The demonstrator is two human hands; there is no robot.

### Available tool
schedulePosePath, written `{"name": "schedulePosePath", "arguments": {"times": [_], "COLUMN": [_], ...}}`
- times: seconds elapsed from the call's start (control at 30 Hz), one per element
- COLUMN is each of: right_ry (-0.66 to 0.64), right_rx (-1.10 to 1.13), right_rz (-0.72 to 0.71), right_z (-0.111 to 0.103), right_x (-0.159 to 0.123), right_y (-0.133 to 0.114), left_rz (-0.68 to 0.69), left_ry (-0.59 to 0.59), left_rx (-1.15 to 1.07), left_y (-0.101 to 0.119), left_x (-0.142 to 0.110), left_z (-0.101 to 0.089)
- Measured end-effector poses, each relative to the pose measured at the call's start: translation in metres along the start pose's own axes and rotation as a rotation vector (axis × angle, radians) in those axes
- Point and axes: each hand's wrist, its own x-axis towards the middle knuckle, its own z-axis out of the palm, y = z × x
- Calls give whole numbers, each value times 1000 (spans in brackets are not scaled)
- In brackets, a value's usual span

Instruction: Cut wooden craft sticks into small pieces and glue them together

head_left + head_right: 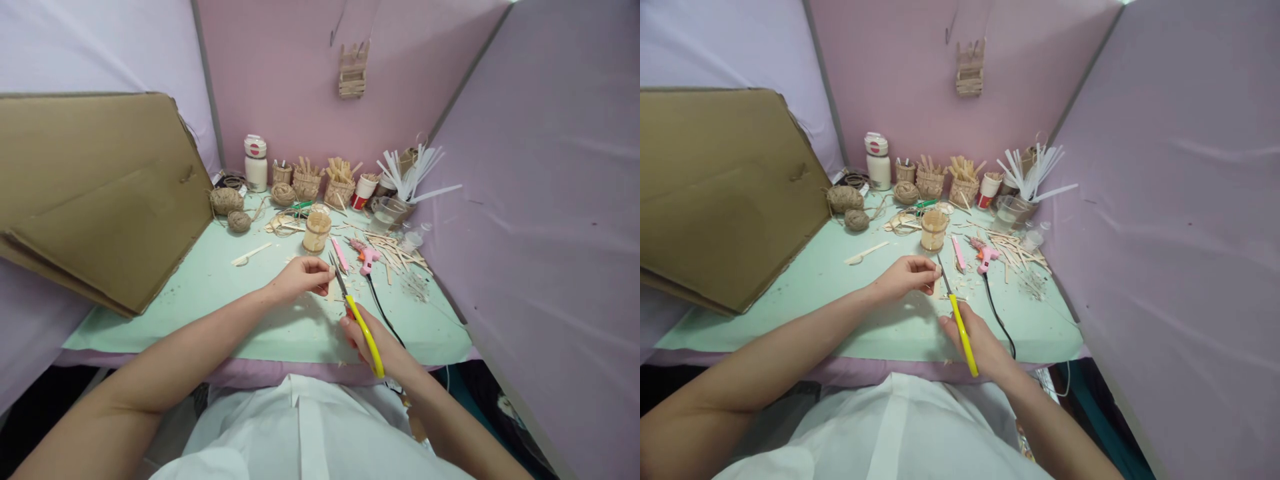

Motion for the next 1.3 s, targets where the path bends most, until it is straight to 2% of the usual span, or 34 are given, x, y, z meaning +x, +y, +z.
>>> {"name": "schedulePosePath", "arguments": {"times": [0.37,0.67,1.03,1.3], "right_ry": [24,33,0,-52], "right_rx": [23,-14,-31,-55], "right_rz": [3,-8,7,10], "right_z": [1,0,-2,-9], "right_x": [-1,-4,-8,-12], "right_y": [5,-6,-12,-5], "left_rz": [8,-14,-32,-55], "left_ry": [-33,-28,-40,-75], "left_rx": [-6,-39,-40,21], "left_y": [-4,-6,-2,-2], "left_x": [1,2,1,1], "left_z": [0,0,1,-2]}}
